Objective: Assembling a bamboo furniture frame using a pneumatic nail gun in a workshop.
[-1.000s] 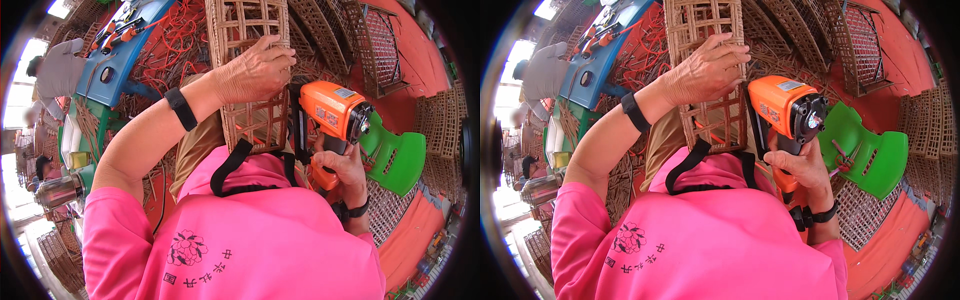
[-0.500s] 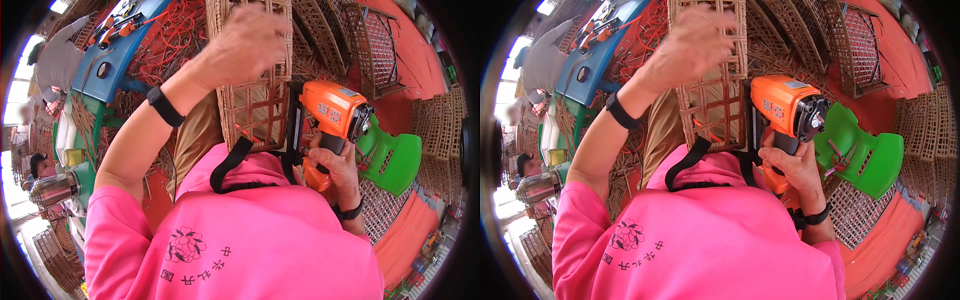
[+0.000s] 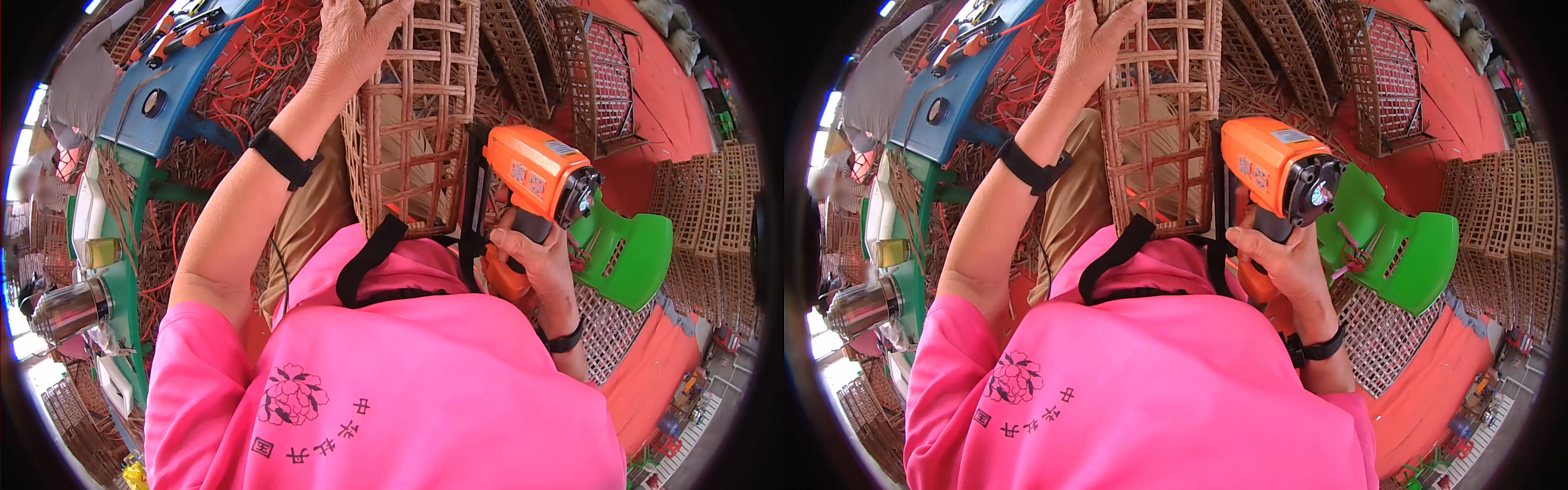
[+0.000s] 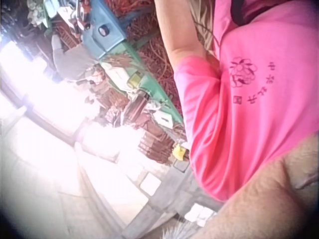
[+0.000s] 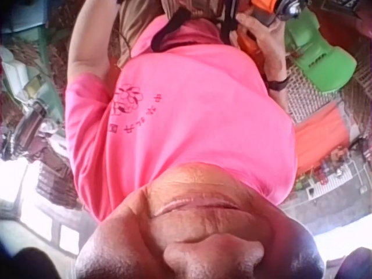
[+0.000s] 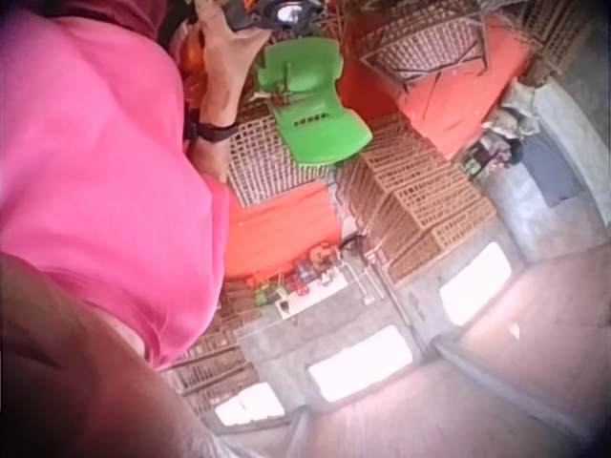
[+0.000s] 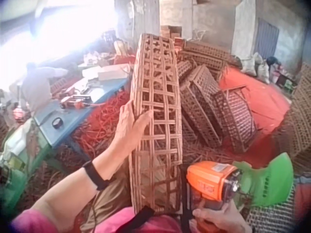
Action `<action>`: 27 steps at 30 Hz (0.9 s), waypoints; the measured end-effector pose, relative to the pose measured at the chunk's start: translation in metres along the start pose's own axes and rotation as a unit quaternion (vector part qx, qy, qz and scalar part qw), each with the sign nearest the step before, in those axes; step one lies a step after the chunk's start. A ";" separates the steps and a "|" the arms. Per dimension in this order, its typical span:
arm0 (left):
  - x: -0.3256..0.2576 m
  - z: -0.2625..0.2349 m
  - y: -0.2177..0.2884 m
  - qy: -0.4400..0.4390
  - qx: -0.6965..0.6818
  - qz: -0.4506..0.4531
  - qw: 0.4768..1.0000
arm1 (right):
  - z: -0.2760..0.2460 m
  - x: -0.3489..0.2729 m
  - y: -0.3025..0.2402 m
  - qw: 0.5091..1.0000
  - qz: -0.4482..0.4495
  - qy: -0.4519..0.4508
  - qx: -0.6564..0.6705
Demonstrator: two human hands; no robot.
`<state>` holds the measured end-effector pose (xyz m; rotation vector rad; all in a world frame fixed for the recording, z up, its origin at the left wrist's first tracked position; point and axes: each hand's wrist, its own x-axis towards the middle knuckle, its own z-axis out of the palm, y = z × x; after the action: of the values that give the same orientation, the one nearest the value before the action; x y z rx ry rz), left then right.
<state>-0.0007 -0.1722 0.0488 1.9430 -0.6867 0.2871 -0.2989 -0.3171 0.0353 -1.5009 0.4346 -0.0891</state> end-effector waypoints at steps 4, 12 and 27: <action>0.001 0.012 -0.034 0.094 0.128 -0.006 0.987 | 0.004 0.001 0.003 1.000 -0.022 -0.018 0.006; -0.075 0.019 0.033 -0.038 0.176 0.349 0.920 | -0.019 -0.008 0.023 0.998 -0.045 -0.001 0.050; -0.075 0.020 0.050 -0.178 0.254 0.354 0.882 | -0.073 -0.018 0.047 0.987 -0.051 0.142 0.051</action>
<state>-0.0923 -0.1809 0.0406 2.1833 -1.7150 0.6118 -0.3498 -0.3765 -0.0067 -1.4143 0.5716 -0.4043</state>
